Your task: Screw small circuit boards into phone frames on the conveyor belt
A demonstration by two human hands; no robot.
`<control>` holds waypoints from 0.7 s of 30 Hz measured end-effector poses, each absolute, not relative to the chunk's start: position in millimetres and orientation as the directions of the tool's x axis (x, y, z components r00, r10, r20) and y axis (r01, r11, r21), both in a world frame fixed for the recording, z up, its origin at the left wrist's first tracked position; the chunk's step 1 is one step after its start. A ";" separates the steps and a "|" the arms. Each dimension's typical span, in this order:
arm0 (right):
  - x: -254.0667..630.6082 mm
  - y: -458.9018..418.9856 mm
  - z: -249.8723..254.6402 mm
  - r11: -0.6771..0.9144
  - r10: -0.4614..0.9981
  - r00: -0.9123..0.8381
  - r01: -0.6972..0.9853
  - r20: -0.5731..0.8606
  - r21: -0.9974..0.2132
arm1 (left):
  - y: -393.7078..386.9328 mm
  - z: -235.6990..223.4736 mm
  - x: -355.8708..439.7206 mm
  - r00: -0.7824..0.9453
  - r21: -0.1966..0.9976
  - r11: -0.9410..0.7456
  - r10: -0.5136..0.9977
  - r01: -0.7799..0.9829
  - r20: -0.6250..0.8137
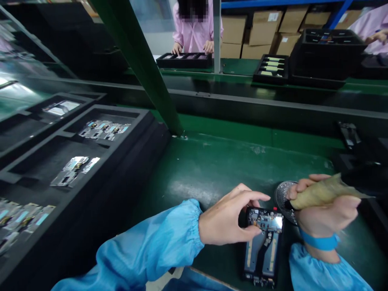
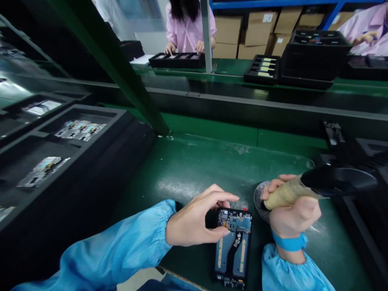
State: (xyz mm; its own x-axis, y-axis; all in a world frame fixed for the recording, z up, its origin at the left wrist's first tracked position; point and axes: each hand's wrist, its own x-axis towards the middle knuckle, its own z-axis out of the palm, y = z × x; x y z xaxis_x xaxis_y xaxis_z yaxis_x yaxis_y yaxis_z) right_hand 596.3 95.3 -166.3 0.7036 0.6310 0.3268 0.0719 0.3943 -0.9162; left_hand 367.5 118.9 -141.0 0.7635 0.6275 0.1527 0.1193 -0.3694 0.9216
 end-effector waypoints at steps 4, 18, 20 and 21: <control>596.3 95.0 -166.3 0.396 0.622 0.706 0.089 0.338 -0.914 | 119.4 -140.6 367.3 0.764 0.923 -0.369 0.626 0.112 0.158; 598.7 94.7 -166.0 0.358 0.694 0.691 -0.090 0.201 -0.929 | 266.0 -186.8 406.0 0.417 0.967 -0.009 0.903 0.256 -0.102; 597.9 92.2 -166.0 0.311 0.726 0.678 -0.170 0.118 -0.935 | 311.1 -188.4 422.3 0.333 0.962 -0.006 0.939 0.271 -0.088; 597.7 91.1 -166.1 0.298 0.733 0.674 -0.192 0.096 -0.935 | 330.1 -188.6 430.3 0.296 0.961 -0.003 0.952 0.276 -0.083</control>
